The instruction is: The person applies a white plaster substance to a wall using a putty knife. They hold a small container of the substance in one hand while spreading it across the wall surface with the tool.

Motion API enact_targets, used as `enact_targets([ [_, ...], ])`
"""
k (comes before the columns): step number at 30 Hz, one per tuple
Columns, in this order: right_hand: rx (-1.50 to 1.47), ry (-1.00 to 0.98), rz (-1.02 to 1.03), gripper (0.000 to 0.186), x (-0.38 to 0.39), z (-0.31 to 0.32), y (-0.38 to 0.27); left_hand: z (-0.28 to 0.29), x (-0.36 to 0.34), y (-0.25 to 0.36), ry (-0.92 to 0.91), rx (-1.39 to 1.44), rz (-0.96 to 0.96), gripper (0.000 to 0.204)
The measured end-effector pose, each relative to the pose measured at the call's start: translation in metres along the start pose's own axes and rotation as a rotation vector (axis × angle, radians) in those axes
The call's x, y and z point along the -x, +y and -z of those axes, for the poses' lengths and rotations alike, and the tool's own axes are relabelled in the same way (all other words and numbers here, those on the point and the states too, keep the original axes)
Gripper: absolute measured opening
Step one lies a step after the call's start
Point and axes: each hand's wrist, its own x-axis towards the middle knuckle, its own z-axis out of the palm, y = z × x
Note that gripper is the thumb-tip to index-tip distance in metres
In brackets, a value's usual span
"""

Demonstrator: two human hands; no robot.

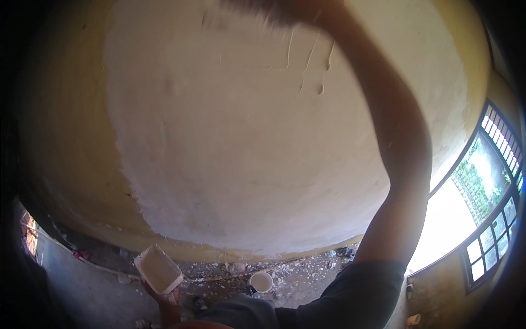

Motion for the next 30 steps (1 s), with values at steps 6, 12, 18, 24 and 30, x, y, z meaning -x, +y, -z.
enact_targets([
  [6, 0.394, 0.38, 0.145, 0.039, -0.056, -0.019, 0.06, -0.017, -0.002, -0.003, -0.059, 0.026, 0.072, 0.072],
  [12, 0.013, 0.006, -0.001, 0.039, -0.005, -0.005, -0.025, 0.007, -0.002, 0.002, 0.038, 0.003, 0.032, 0.073],
  [18, 0.28, 0.375, -0.044, 0.031, -0.066, -0.009, 0.033, 0.016, -0.007, 0.001, -0.078, 0.0, 0.098, 0.077],
  [24, -0.116, 0.016, -0.065, 0.034, 0.025, -0.024, 0.033, 0.011, -0.002, 0.002, 0.09, -0.045, 0.049, 0.075],
  [30, -0.114, -0.123, -0.116, 0.021, 0.138, -0.105, 0.009, 0.016, -0.002, 0.007, 0.0, 0.029, 0.103, 0.076],
])
